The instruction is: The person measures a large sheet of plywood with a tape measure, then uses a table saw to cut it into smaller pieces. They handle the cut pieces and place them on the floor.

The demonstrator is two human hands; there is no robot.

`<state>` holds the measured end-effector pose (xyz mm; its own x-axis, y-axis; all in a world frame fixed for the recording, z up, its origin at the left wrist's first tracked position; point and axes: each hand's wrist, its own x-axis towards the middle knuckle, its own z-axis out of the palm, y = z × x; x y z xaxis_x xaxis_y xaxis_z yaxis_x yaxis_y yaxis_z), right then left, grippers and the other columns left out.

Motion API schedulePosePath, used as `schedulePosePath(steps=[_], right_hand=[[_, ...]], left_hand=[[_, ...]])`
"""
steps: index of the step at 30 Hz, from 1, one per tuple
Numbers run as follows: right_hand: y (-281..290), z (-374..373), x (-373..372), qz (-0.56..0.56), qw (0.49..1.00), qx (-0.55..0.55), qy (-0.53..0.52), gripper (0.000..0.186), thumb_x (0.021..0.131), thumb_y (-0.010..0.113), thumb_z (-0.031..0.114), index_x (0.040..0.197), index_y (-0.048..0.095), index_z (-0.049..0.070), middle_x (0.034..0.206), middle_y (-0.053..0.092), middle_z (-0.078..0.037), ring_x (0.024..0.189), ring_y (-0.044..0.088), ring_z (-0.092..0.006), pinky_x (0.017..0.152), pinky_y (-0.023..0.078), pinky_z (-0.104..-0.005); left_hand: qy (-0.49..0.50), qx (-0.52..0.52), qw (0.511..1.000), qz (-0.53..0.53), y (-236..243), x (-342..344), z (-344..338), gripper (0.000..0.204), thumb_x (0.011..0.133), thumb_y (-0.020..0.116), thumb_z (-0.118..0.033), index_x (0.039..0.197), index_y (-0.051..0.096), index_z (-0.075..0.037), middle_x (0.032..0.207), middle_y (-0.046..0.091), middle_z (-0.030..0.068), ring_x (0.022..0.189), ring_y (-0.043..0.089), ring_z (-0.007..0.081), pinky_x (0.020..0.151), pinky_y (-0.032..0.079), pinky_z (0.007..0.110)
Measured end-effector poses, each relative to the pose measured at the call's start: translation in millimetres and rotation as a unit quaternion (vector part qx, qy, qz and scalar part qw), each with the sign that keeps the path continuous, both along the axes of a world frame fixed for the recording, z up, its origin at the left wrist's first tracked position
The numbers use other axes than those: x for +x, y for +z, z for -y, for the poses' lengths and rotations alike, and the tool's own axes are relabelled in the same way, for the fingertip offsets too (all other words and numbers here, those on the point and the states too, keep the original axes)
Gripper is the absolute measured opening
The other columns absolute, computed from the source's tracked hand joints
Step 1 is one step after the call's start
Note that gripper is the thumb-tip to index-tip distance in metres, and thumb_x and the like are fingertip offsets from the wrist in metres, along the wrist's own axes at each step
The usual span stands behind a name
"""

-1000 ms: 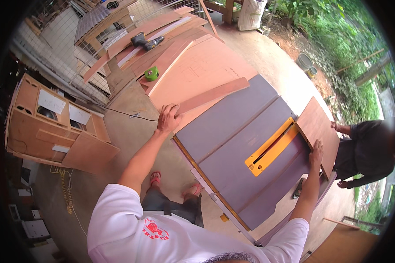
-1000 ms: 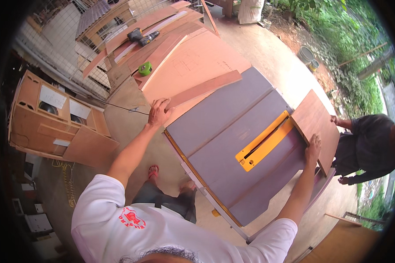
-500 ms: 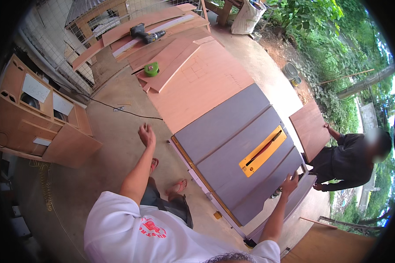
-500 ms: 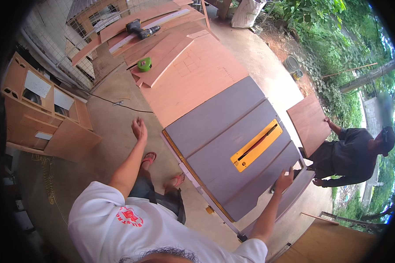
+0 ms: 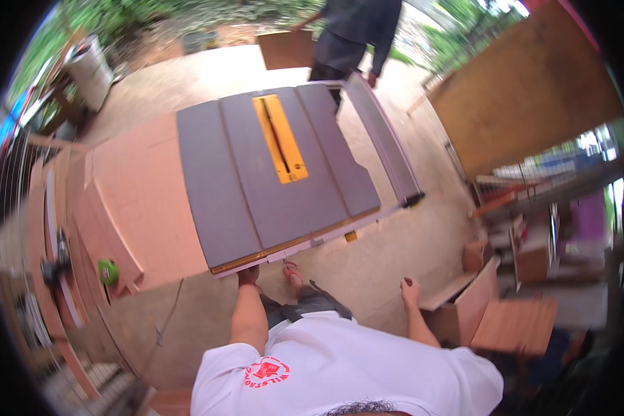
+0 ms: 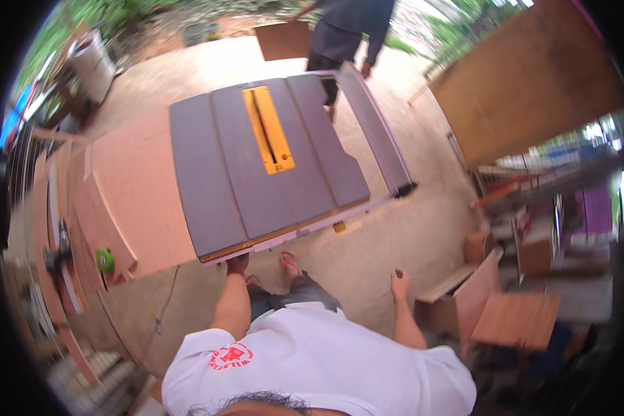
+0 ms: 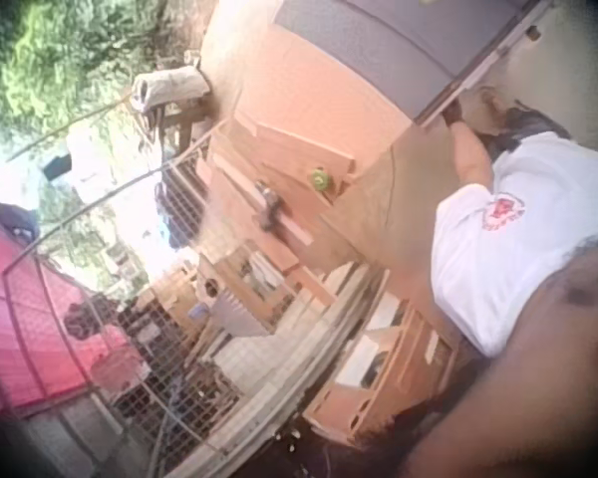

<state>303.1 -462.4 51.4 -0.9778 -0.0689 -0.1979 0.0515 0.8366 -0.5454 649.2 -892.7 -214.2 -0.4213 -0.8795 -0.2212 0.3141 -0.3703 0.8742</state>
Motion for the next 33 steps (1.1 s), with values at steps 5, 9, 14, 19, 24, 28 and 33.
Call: schedulePosePath(steps=[5, 9, 14, 19, 24, 28, 33], right_hand=[[-28.8, -108.4, 176.6, 0.336, 0.925, 0.069, -0.167, 0.028, 0.088, 0.068, 0.020, 0.111, 0.068, 0.005, 0.091, 0.069, -0.007, 0.073, 0.065, -0.0148, 0.057, 0.046, -0.0293], [-41.8, -112.7, 280.9, 0.436, 0.870, -0.010, -0.231, 0.028, 0.088, 0.068, 0.022, 0.111, 0.069, 0.007, 0.088, 0.068, -0.004, 0.070, 0.062, -0.0129, 0.052, 0.041, -0.0267], [-52.7, -95.9, 325.0, 0.350, 0.899, -0.112, -0.238, 0.032, 0.088, 0.071, 0.024, 0.113, 0.069, 0.006, 0.088, 0.069, -0.005, 0.069, 0.064, -0.0136, 0.049, 0.043, -0.0282], [-68.3, -98.2, 312.4, 0.285, 0.919, -0.169, -0.214, 0.036, 0.088, 0.072, 0.026, 0.115, 0.068, 0.003, 0.089, 0.071, -0.007, 0.071, 0.066, -0.0141, 0.049, 0.045, -0.0291], [-86.1, -123.0, 295.5, 0.249, 0.932, -0.163, -0.209, 0.038, 0.088, 0.072, 0.026, 0.117, 0.068, 0.002, 0.093, 0.073, -0.009, 0.072, 0.068, -0.0149, 0.052, 0.047, -0.0288], [-90.0, -154.8, 288.9, 0.249, 0.932, -0.188, -0.184, 0.038, 0.088, 0.072, 0.026, 0.118, 0.068, 0.002, 0.094, 0.073, -0.009, 0.075, 0.069, -0.0158, 0.054, 0.049, -0.0297], [-90.4, -207.1, 290.6, 0.296, 0.912, -0.170, -0.229, 0.035, 0.088, 0.071, 0.028, 0.114, 0.069, 0.005, 0.092, 0.072, -0.007, 0.075, 0.069, -0.0149, 0.054, 0.049, -0.0315]], left_hand=[[-0.116, 0.295, 0.940, 0.128, 42.6, 29.0, 31.0, 0.047, 0.101, 0.048, -0.046, 0.133, 0.053, -0.011, 0.142, 0.053, 0.0106, 0.133, 0.049, 0.0290, 0.110, 0.037, 0.047], [-0.276, 0.229, 0.875, 0.324, 89.3, 65.4, 43.5, 0.052, 0.100, 0.055, -0.038, 0.142, 0.045, -0.008, 0.143, 0.053, 0.0102, 0.130, 0.051, 0.0275, 0.104, 0.040, 0.044], [-0.364, 0.206, 0.787, 0.454, 107.1, 124.0, 29.3, 0.047, 0.100, 0.054, -0.033, 0.140, 0.049, -0.008, 0.136, 0.059, 0.0106, 0.120, 0.058, 0.0292, 0.096, 0.045, 0.044], [-0.467, 0.157, 0.714, 0.497, 106.6, 126.5, 14.1, 0.048, 0.101, 0.054, -0.033, 0.140, 0.049, -0.006, 0.136, 0.059, 0.0121, 0.119, 0.058, 0.0307, 0.096, 0.047, 0.045], [-0.534, 0.054, 0.723, 0.434, 127.5, 84.6, -22.6, 0.050, 0.099, 0.055, -0.031, 0.139, 0.049, -0.001, 0.132, 0.060, 0.0157, 0.117, 0.059, 0.0318, 0.096, 0.047, 0.046], [-0.485, 0.061, 0.763, 0.423, 144.0, 45.0, -64.3, 0.052, 0.100, 0.055, -0.032, 0.140, 0.047, 0.000, 0.129, 0.062, 0.0158, 0.112, 0.061, 0.0287, 0.092, 0.050, 0.043], [-0.491, 0.034, 0.772, 0.402, 160.6, 13.1, -122.5, 0.052, 0.100, 0.057, -0.032, 0.139, 0.048, 0.000, 0.125, 0.064, 0.0140, 0.101, 0.064, 0.0230, 0.080, 0.051, 0.037]])
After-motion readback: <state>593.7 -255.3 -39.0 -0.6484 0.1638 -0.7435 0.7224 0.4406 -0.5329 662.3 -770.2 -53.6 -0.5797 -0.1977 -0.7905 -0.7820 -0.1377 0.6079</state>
